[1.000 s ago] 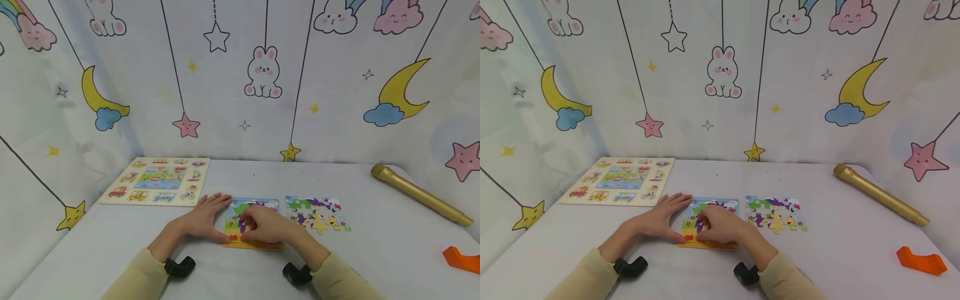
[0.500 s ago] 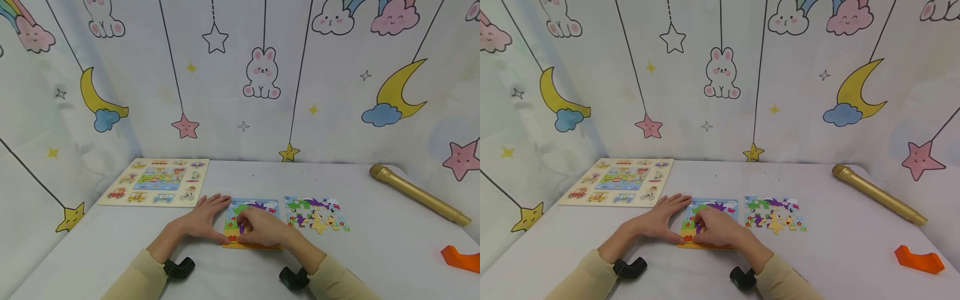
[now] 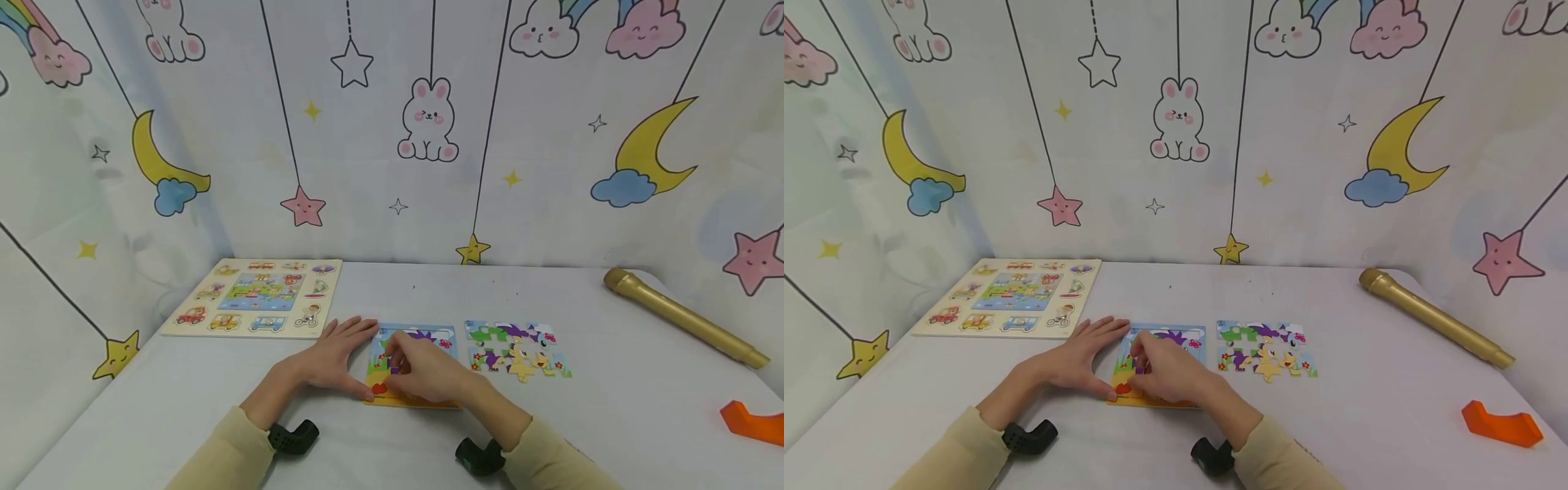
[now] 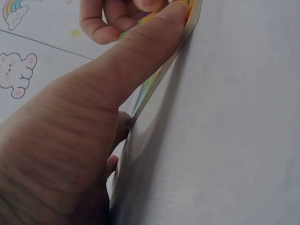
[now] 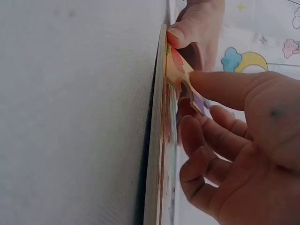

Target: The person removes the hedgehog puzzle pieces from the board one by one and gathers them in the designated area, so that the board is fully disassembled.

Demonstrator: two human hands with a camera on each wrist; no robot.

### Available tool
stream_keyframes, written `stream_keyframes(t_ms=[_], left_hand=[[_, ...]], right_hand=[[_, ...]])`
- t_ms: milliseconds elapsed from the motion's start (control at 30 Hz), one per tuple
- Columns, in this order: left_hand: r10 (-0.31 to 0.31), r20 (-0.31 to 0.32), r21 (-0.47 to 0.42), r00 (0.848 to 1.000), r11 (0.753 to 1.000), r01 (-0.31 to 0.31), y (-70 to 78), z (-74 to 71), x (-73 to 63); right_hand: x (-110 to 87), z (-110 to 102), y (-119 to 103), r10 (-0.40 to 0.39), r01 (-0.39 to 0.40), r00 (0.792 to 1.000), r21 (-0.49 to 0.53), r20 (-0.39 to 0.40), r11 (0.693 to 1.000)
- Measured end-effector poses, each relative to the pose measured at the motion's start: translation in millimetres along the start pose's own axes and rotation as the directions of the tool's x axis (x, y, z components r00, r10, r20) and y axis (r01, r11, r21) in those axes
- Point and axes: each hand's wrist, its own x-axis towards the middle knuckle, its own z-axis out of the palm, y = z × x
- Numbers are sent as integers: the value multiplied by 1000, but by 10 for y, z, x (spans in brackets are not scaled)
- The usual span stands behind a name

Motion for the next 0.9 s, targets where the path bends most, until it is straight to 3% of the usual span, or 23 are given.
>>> stream_keyframes(t_ms=[333,567,700,900], left_hand=[[4,-2,2,1000,1000,-4,-4,3,11],[-7,0,6,1000,1000,7,-12,15,-4],[-3,-7,5,1000,1000,3,-7,17,-6],[-3,-12,8,1000,1000,3,12,8,-7]], right_hand=[[4,-18,26,-7,14,999,142,-52,990],[-60,-288,55,-25,39,997,220,-66,975],[-209,-526,159,-36,57,995,217,-98,975],[-545,-753,418,62,-44,995,215,-79,976]])
